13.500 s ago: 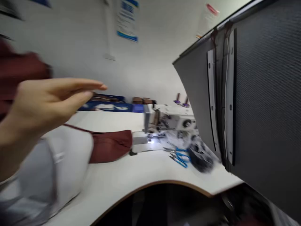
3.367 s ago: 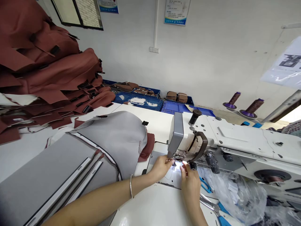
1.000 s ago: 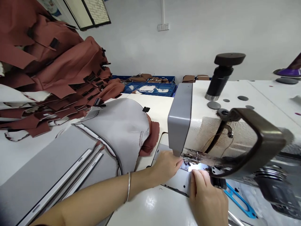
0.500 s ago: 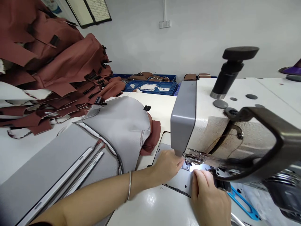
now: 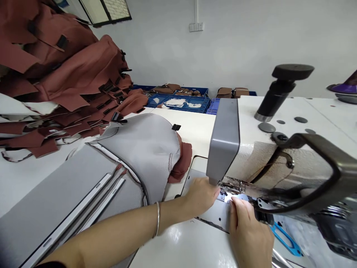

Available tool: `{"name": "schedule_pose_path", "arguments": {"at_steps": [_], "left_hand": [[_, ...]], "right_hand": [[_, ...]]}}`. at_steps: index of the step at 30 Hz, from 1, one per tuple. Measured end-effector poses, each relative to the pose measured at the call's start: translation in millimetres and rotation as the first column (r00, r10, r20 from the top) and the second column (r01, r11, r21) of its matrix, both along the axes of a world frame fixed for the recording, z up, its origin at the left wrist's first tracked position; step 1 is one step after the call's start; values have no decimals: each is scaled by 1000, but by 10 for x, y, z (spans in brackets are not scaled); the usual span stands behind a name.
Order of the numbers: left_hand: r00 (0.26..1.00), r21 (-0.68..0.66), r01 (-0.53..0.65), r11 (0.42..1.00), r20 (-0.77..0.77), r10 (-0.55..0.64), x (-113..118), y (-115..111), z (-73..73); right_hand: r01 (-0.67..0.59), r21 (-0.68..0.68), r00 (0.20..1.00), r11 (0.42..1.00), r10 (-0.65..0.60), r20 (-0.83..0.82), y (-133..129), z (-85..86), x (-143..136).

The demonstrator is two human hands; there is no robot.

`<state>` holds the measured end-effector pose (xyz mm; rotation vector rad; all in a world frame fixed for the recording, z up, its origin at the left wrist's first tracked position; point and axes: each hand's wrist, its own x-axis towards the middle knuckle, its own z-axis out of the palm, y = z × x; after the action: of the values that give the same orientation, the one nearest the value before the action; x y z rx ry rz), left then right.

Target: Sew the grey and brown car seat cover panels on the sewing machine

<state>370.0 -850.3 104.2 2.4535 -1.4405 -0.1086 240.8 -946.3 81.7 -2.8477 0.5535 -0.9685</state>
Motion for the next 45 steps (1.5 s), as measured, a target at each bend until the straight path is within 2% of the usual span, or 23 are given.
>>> {"name": "schedule_pose_path", "arguments": {"at_steps": [5,9,14,22,30,36,39,42,43,44,45], "left_hand": [[999,-38,30,999,36,-29,-3,3,-89],[997,-85,60,995,49,-56,0,12,-150],[995,-100,79,992,75,-72,0,25,-161],[991,-104,90,990,108,-79,-2,28,-190],[997,-90,57,994,65,-51,-8,33,-143],[996,-92,84,992,48,-80,6,33,-160],[998,-87,52,995,-27,-55,-7,71,-66],[975,-163,-91,982,-216,55,-49,138,113],[936,-169,-168,971,-338,103,-66,158,178],[860,-138,-240,961,-489,145,-80,173,239],[740,-76,-299,951,-647,181,-93,184,292]], "right_hand": [[3,168,1000,986,2,-31,-13,34,127],[-10,185,999,983,20,-49,-36,-28,232],[68,243,997,968,-59,-45,-62,-126,286],[61,246,998,967,-54,-34,-65,-127,312],[87,247,996,965,-85,-18,-70,-163,299],[55,230,998,972,-56,-1,-50,-146,324],[35,224,999,974,-34,-5,-66,-102,294],[-32,217,999,976,34,-4,-6,-21,184],[-89,201,996,976,89,12,50,10,135],[-161,176,987,971,157,35,127,40,85],[-241,148,970,959,234,62,222,69,37]]}}
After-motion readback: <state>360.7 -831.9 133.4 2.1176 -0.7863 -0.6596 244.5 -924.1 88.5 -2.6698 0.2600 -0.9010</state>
